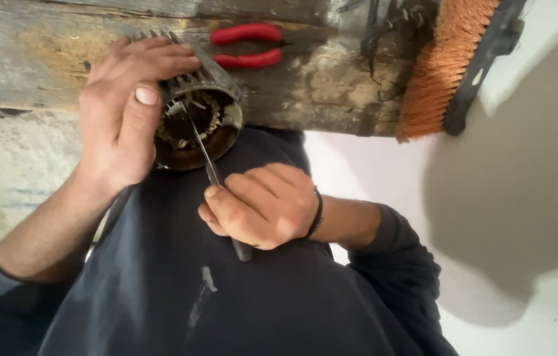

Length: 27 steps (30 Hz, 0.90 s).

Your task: The person holds an alternator stator with copper windings on a workbench and uses a knife to scrape and pick material out of the windings, working around the inside of the component. At the end they set the stator aside, pick up the alternator housing, and grab a pair of pliers.

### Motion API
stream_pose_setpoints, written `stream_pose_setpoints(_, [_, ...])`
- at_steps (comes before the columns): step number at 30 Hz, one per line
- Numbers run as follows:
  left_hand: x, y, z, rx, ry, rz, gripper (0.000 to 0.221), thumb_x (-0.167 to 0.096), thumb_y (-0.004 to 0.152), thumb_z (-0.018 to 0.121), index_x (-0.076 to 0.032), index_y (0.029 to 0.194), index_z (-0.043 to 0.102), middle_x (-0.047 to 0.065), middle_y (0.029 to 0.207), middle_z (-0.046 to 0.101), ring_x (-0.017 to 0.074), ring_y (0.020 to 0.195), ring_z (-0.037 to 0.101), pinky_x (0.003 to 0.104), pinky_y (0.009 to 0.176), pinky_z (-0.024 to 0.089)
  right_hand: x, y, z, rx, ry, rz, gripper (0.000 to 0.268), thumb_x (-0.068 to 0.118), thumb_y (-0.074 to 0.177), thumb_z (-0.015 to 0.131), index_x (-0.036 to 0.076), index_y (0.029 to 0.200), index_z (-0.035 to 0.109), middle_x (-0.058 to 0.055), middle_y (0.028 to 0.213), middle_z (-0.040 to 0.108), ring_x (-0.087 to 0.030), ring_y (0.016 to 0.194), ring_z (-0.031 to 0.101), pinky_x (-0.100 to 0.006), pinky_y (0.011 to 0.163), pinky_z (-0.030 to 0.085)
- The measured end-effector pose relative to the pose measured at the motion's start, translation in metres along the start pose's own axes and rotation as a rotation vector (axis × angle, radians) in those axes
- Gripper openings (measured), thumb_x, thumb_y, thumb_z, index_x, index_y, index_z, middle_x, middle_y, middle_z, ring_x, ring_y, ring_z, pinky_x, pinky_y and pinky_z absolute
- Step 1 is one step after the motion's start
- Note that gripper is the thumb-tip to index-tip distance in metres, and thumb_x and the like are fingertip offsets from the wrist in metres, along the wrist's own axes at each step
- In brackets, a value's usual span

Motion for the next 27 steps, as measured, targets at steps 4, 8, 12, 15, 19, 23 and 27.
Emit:
stream_pose_setpoints(4, [-0.001, 0.001, -0.001, 0.002, 0.015, 0.0, 0.061, -0.047, 0.121, 0.029, 0.0, 0.126, 0.067, 0.018, 0.135, 0.068, 0.0398, 0.138, 0.058, 0.057, 0.126, 0.032, -0.006, 0.007, -0.002, 0.036, 0.051, 0.081, 0.029, 0.011, 0.097, 0.078, -0.001, 0.117, 0.06, -0.008, 0.089, 0.067, -0.021, 0.068, 0.065, -0.032, 0.061, 0.052])
stream_pose_setpoints(8, [0.005, -0.002, -0.002, 0.016, 0.026, -0.008, 0.061, -0.048, 0.12, 0.029, -0.001, 0.127, 0.067, 0.017, 0.136, 0.067, 0.039, 0.139, 0.058, 0.057, 0.125, 0.034, -0.019, 0.017, 0.0, 0.067, 0.127, 0.181, 0.029, 0.009, 0.1, 0.081, 0.0, 0.117, 0.06, -0.01, 0.094, 0.068, -0.022, 0.075, 0.068, -0.034, 0.066, 0.054])
stream_pose_setpoints(12, [-0.002, 0.0, -0.003, 0.032, 0.006, -0.009, 0.057, -0.046, 0.118, 0.032, -0.003, 0.127, 0.068, 0.016, 0.134, 0.068, 0.039, 0.138, 0.058, 0.057, 0.124, 0.033, -0.021, 0.026, 0.001, 0.12, 0.128, 0.254, 0.029, 0.007, 0.098, 0.085, 0.0, 0.115, 0.063, -0.009, 0.095, 0.069, -0.023, 0.076, 0.068, -0.034, 0.066, 0.053])
stream_pose_setpoints(15, [-0.006, 0.004, -0.002, 0.027, -0.015, 0.004, 0.054, -0.044, 0.117, 0.034, -0.004, 0.125, 0.068, 0.016, 0.132, 0.069, 0.0396, 0.136, 0.058, 0.058, 0.123, 0.031, -0.021, 0.024, 0.002, 0.15, 0.099, 0.255, 0.029, 0.007, 0.097, 0.085, 0.0, 0.115, 0.063, -0.009, 0.094, 0.069, -0.023, 0.076, 0.068, -0.034, 0.065, 0.052])
stream_pose_setpoints(19, [-0.004, 0.004, -0.004, 0.025, -0.01, 0.016, 0.052, -0.042, 0.117, 0.035, -0.004, 0.124, 0.068, 0.015, 0.131, 0.069, 0.04, 0.136, 0.058, 0.058, 0.123, 0.03, -0.021, 0.021, 0.001, 0.13, 0.119, 0.233, 0.029, 0.008, 0.095, 0.085, 0.0, 0.113, 0.064, -0.01, 0.091, 0.069, -0.023, 0.073, 0.069, -0.033, 0.062, 0.053])
stream_pose_setpoints(23, [0.016, -0.004, -0.005, 0.035, -0.002, -0.012, 0.053, -0.044, 0.119, 0.035, -0.004, 0.125, 0.069, 0.014, 0.133, 0.069, 0.0384, 0.138, 0.058, 0.055, 0.124, 0.031, -0.03, -0.012, 0.006, 0.074, 0.154, 0.284, 0.022, 0.009, 0.092, 0.082, 0.003, 0.105, 0.065, -0.008, 0.087, 0.07, -0.021, 0.071, 0.071, -0.033, 0.059, 0.054])
stream_pose_setpoints(27, [0.026, 0.0, -0.013, 0.04, -0.068, -0.024, 0.057, -0.047, 0.121, 0.034, -0.002, 0.126, 0.069, 0.016, 0.134, 0.069, 0.0378, 0.138, 0.059, 0.052, 0.125, 0.035, -0.048, -0.044, -0.007, -0.169, 0.303, 0.35, 0.016, 0.013, 0.095, 0.076, 0.004, 0.101, 0.064, -0.006, 0.081, 0.071, -0.018, 0.064, 0.072, -0.029, 0.052, 0.054])
Point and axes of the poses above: each hand's wrist, its own y-axis towards the middle knuckle, its own z-axis out of the palm, x = y × z, the point moved 9 cm from there along y, towards the middle knuckle
